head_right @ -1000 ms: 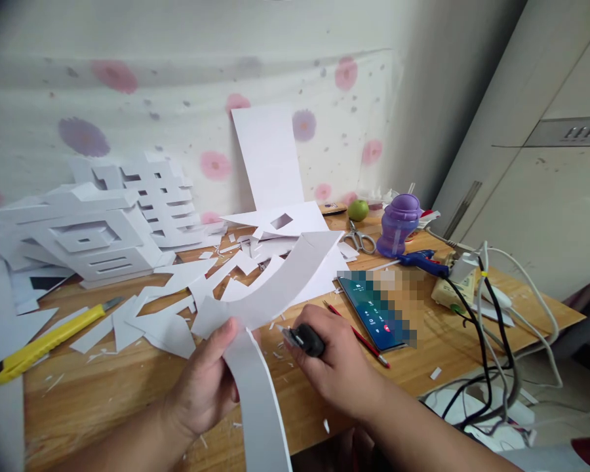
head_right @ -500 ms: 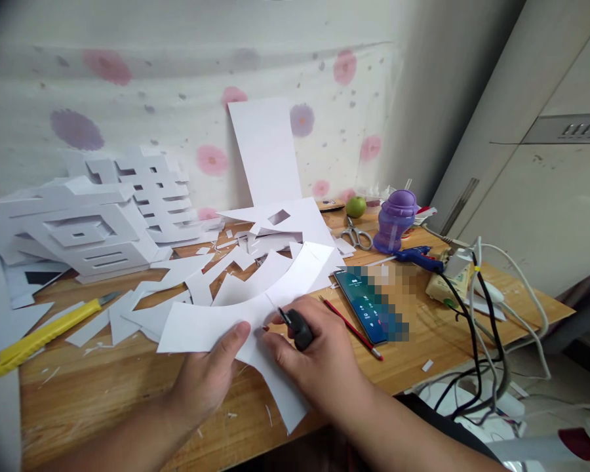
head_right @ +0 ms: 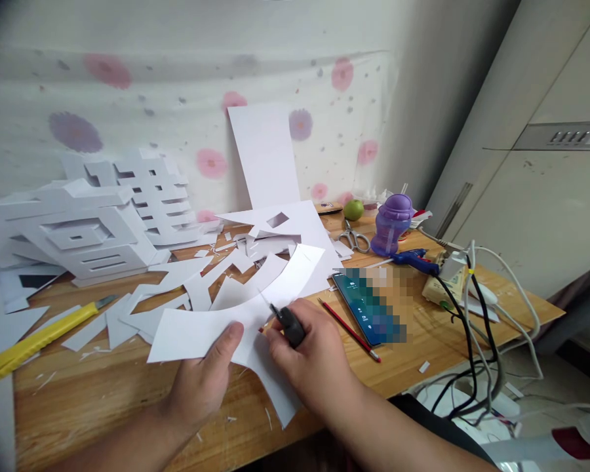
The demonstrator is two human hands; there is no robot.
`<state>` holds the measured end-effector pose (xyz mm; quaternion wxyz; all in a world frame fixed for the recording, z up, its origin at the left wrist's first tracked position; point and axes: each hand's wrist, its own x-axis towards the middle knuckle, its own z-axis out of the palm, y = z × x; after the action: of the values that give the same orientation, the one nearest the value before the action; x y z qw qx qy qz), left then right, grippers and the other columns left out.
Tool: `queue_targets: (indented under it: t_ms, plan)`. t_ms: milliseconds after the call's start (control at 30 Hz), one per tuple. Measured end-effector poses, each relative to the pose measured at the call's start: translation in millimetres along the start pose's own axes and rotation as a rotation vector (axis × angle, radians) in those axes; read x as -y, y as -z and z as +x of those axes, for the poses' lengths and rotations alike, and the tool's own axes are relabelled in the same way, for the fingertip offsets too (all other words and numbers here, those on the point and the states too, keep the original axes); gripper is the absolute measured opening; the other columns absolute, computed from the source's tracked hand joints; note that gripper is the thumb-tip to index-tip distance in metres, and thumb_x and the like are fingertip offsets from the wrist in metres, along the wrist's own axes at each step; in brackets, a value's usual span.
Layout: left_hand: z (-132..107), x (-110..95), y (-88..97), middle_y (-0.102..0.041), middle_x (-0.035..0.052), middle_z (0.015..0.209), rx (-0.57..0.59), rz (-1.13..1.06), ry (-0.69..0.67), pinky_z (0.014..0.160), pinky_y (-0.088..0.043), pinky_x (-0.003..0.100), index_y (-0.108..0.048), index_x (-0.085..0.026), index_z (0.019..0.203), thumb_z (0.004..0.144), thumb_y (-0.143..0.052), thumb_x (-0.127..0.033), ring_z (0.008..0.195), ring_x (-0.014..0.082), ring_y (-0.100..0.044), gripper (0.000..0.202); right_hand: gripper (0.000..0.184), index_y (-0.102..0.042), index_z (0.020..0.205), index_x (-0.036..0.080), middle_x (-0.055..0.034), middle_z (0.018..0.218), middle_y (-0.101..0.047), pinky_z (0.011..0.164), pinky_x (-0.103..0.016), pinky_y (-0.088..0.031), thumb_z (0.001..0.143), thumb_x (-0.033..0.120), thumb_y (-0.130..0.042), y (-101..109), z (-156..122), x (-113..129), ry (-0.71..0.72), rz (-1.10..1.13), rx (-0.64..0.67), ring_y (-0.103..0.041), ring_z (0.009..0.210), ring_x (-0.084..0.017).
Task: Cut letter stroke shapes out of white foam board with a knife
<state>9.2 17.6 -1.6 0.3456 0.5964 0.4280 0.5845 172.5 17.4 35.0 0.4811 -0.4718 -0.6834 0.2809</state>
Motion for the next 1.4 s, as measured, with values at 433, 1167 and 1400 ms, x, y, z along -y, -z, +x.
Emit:
queue_targets:
  t_ms: [433,1167,1400]
  plan:
    - [-3,-4,3.9,-0.072,0.0071,0.109,0.068,0.178,-0.157,0.110,-0.039,0.040,-0.065,-0.022,0.121,0.093,-0.053,-0.036,0.116,0.0253,-0.061,0.033,0.003,-0.065,0.071,0.019,-0.0008,0.067,-0.063,0.057,-0.026,-0.047,0.071,0.022,-0.064,-1,-5,3,-0.063,0.136,-0.012,-0.060,0.064,-0.016]
    - [4,-11,11.9,-0.070,0.0047,0.100,0.238,0.377,-0.589,0.075,-0.053,0.028,-0.059,-0.027,0.121,0.094,-0.053,-0.035,0.087,0.0188,-0.067,0.029,0.015,-0.064,0.068,0.020,-0.0001,0.062,-0.058,0.053,-0.026,-0.043,0.083,0.020,-0.061,-10,-14,9,0.148,0.004,-0.142,-0.055,0.057,-0.015]
    - [6,-13,11.9,-0.068,0.0051,0.101,0.264,0.445,-0.643,0.079,-0.053,0.026,-0.055,-0.026,0.125,0.095,-0.051,-0.032,0.090,0.0178,-0.066,0.030,0.016,-0.059,0.066,0.019,0.0003,0.062,-0.057,0.056,-0.026,-0.042,0.081,0.016,-0.060,-6,-11,9,0.192,-0.069,-0.118,-0.052,0.058,-0.014]
